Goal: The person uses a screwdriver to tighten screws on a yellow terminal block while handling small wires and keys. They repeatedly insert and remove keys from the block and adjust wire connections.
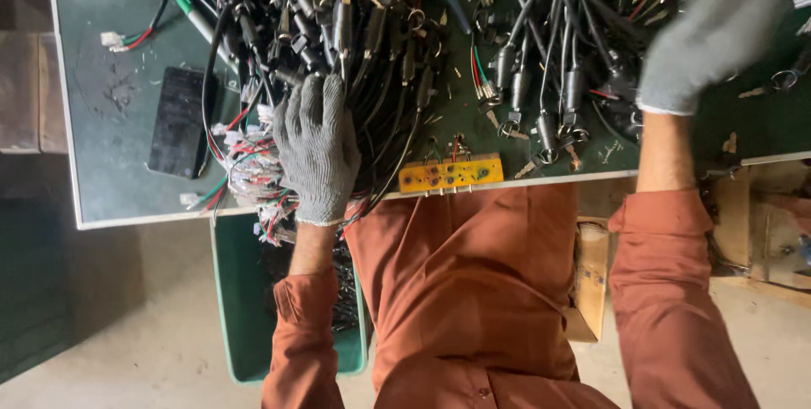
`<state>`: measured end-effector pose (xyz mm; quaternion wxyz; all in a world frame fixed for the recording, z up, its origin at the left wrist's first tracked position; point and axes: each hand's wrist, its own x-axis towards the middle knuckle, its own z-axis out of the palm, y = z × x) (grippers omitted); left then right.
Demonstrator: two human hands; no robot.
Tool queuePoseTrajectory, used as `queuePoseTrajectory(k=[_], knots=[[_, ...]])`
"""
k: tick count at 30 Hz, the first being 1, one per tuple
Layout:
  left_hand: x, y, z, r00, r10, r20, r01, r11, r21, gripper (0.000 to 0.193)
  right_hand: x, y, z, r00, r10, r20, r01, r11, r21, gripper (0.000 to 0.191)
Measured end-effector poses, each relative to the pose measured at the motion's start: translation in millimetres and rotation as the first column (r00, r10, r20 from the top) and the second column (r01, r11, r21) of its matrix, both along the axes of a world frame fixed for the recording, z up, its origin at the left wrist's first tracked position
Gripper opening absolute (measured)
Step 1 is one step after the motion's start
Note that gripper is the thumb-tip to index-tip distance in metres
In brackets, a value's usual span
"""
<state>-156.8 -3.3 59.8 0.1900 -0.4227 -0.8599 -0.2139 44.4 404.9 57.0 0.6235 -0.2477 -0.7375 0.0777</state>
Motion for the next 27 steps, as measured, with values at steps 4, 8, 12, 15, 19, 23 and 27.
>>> queuePoseTrajectory(k=[4,8,12,15,19,23,27], knots=[[36,-4,14,0.996,0.0,-0.092,0.007,0.997,0.073,0.051,25,-58,33,0.987,0.142,-0.071,-0.152,0.977,-0.152,0.014],[113,-18,47,0.691,-0.498,0.525,0.166,0.815,0.555,0.052,65,-204,19,0.426,0.865,0.265,-0.491,0.468,-0.735,0.01],[168,-22,40,0.457,-0.556,0.694,-0.011,0.777,0.63,0.026,62,-276,-62,0.118,0.905,0.409,-0.325,0.424,-0.845,0.01],[173,-1,-12,0.65,-0.394,0.649,0.246,0.918,0.311,0.013,63,-265,-98,0.256,0.784,0.565,-0.127,0.607,-0.785,0.012],[170,1,-69,0.421,-0.291,0.859,-0.007,0.946,0.324,0.02,80,-255,-90,0.407,0.812,0.418,-0.128,0.504,-0.854,0.017],[170,-7,-78,0.269,-0.271,0.924,-0.098,0.947,0.306,0.018,89,-259,-58,0.607,0.781,-0.15,-0.138,-0.083,-0.987,0.025],[169,-5,-69,0.179,-0.428,0.886,-0.056,0.894,0.444,0.019,81,-261,-51,0.544,0.811,-0.214,-0.412,0.035,-0.911,0.011]])
